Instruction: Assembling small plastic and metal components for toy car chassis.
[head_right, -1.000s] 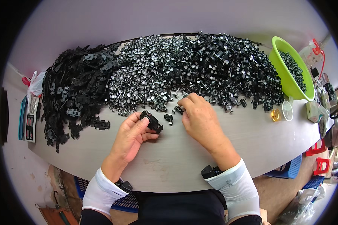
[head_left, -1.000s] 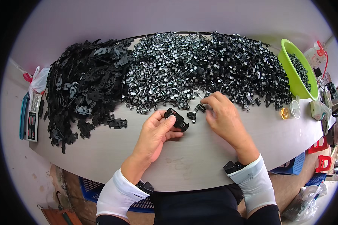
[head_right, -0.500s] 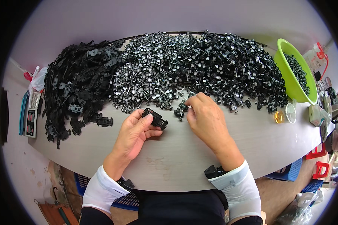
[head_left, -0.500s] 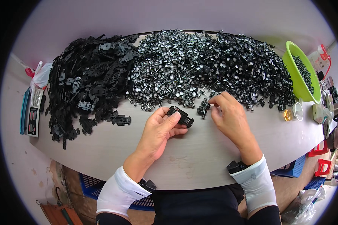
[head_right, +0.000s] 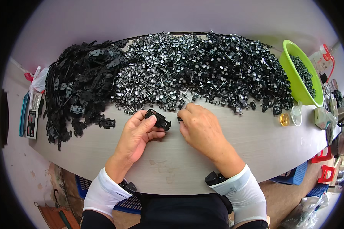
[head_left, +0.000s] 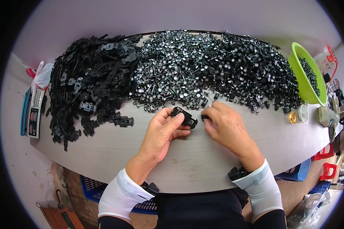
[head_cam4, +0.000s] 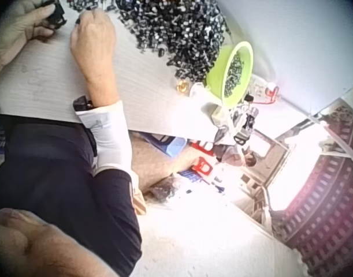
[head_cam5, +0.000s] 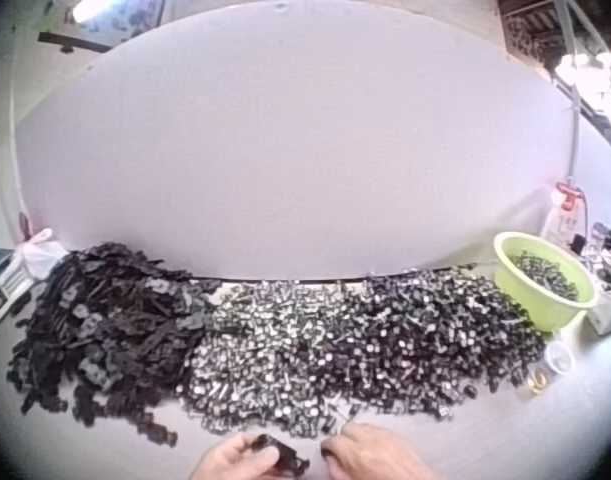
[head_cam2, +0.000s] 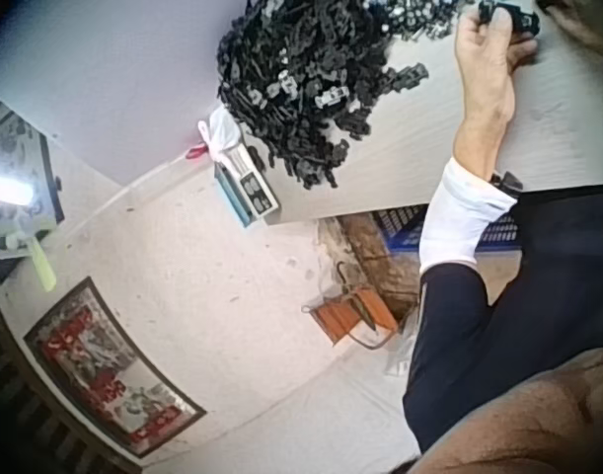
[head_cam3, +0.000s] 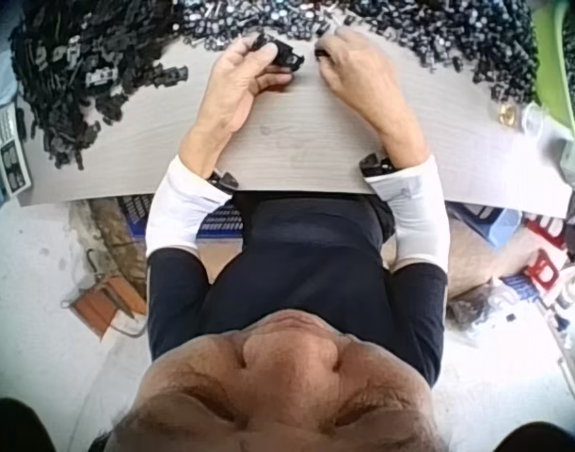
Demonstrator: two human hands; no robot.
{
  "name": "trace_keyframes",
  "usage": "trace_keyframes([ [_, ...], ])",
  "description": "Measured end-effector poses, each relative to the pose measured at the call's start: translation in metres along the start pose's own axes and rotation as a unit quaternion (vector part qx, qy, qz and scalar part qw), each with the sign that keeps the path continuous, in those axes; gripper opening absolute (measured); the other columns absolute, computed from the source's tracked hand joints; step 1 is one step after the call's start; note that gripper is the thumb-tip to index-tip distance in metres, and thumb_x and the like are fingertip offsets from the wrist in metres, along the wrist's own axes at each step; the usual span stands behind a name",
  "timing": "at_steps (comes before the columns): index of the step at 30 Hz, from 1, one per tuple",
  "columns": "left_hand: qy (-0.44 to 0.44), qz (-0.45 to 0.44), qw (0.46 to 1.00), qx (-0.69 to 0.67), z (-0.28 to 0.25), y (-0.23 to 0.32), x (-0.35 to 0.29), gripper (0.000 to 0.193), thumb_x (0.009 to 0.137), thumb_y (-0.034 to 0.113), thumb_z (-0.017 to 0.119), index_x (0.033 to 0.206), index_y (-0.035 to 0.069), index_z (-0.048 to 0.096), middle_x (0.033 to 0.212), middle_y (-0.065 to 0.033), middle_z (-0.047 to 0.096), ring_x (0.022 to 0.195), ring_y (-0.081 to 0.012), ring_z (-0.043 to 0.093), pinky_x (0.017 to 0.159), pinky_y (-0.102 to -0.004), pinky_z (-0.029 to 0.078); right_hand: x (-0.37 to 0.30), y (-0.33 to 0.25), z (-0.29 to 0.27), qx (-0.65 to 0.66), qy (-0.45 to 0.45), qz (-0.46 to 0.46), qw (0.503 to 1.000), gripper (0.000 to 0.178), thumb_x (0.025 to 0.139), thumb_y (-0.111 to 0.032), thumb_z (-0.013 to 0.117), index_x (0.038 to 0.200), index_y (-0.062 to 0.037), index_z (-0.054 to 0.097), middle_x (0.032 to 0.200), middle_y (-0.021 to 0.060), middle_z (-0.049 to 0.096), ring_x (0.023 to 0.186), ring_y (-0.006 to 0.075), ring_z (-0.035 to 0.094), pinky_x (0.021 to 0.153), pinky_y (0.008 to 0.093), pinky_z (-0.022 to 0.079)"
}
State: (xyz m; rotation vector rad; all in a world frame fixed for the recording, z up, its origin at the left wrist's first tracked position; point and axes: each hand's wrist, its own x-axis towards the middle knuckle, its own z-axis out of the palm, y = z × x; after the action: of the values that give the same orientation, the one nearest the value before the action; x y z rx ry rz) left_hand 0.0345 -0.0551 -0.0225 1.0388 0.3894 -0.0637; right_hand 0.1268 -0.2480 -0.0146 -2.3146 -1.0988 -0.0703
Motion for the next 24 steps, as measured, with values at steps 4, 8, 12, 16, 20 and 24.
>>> trace_keyframes([
  [4,-0.004,0.006,1.000,-0.003,0.000,-0.001,0.001,0.023,0.100,0.019,0.066,0.115,0.005,0.057,0.103,-0.0097,0.071,0.089,-0.0178,0.070,0.081,-0.0328,0.060,0.000,-0.001,0.003,0.033,0.017,0.003,0.999,0.012,0.081,-0.006,0.069,0.093,-0.0022,0.068,0.085,0.0115,0.060,0.083,0.0323,0.064,0.073,0.0428,0.052],
  [8,-0.010,0.003,1.000,-0.008,0.000,-0.001,0.002,0.023,0.100,0.019,0.066,0.116,0.004,0.057,0.104,-0.0099,0.071,0.089,-0.0180,0.070,0.081,-0.0329,0.060,-0.001,0.004,0.000,0.045,-0.008,0.005,0.999,0.014,0.082,-0.008,0.070,0.095,-0.0028,0.068,0.086,0.0116,0.062,0.083,0.0320,0.064,0.072,0.0426,0.052],
  [12,-0.003,0.002,1.000,-0.011,-0.002,-0.002,0.001,0.023,0.100,0.019,0.066,0.115,0.004,0.057,0.103,-0.0099,0.071,0.089,-0.0180,0.070,0.081,-0.0330,0.060,-0.001,-0.008,-0.015,0.164,-0.111,0.063,0.978,0.019,0.084,-0.011,0.072,0.102,-0.0033,0.071,0.090,0.0124,0.068,0.080,0.0292,0.067,0.072,0.0388,0.053],
  [16,-0.002,0.002,1.000,-0.008,0.001,0.000,0.001,0.021,0.100,0.018,0.065,0.113,0.005,0.056,0.103,-0.0099,0.071,0.089,-0.0186,0.069,0.082,-0.0341,0.060,0.002,0.017,-0.007,0.174,0.033,0.077,0.981,0.015,0.087,-0.006,0.071,0.102,-0.0005,0.071,0.085,0.0090,0.067,0.074,0.0197,0.066,0.064,0.0294,0.051],
  [20,0.004,-0.002,1.000,-0.012,0.001,0.001,0.001,0.020,0.100,0.018,0.065,0.112,0.005,0.056,0.103,-0.0101,0.071,0.089,-0.0189,0.069,0.082,-0.0354,0.059,0.009,0.019,-0.002,0.102,0.090,0.101,0.986,0.013,0.088,-0.003,0.069,0.101,-0.0027,0.070,0.091,0.0085,0.065,0.079,0.0226,0.066,0.067,0.0325,0.052],
  [24,0.007,0.003,1.000,-0.015,0.001,0.002,-0.001,0.020,0.100,0.018,0.065,0.113,0.005,0.056,0.103,-0.0102,0.071,0.089,-0.0185,0.069,0.082,-0.0354,0.059,0.014,0.026,0.006,-0.062,0.108,0.028,0.992,0.009,0.085,-0.003,0.070,0.094,-0.0040,0.069,0.087,0.0102,0.060,0.080,0.0302,0.063,0.073,0.0393,0.052],
])
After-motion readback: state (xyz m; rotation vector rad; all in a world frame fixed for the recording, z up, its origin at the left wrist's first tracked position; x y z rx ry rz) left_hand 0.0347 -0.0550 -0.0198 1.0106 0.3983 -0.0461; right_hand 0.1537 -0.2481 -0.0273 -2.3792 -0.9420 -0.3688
